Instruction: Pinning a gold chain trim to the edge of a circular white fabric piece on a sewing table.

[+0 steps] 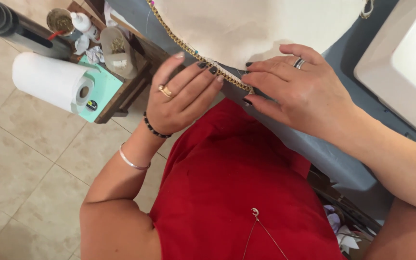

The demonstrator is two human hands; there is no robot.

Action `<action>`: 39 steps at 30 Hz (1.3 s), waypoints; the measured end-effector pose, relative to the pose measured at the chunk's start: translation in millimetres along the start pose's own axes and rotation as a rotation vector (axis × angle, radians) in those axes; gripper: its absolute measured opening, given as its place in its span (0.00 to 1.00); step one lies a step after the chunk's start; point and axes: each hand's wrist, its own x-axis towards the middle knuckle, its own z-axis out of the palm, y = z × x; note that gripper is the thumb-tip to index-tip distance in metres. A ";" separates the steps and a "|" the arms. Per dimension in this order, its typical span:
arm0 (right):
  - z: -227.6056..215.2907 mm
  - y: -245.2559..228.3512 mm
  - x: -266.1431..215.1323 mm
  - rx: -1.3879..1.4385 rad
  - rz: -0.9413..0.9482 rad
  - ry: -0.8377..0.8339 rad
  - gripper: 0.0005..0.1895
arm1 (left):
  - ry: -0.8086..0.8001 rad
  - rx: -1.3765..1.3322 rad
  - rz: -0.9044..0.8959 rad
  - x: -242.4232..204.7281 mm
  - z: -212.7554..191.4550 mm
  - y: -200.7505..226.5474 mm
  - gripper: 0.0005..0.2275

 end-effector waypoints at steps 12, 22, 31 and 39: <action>-4.6 -9.7 2.5 -0.318 0.018 0.099 0.08 | 0.020 -0.022 -0.086 -6.0 19.3 8.7 0.06; -10.9 -7.0 -5.1 -0.478 -0.077 0.017 0.09 | -0.127 0.024 -0.155 -0.8 10.3 20.3 0.15; -19.6 -1.9 -13.5 -0.247 0.031 -0.121 0.07 | -0.229 -0.100 -0.165 10.7 9.1 47.2 0.25; -10.9 11.6 -24.7 -0.160 0.138 -0.128 0.04 | -0.261 -0.088 -0.189 11.6 14.8 56.4 0.26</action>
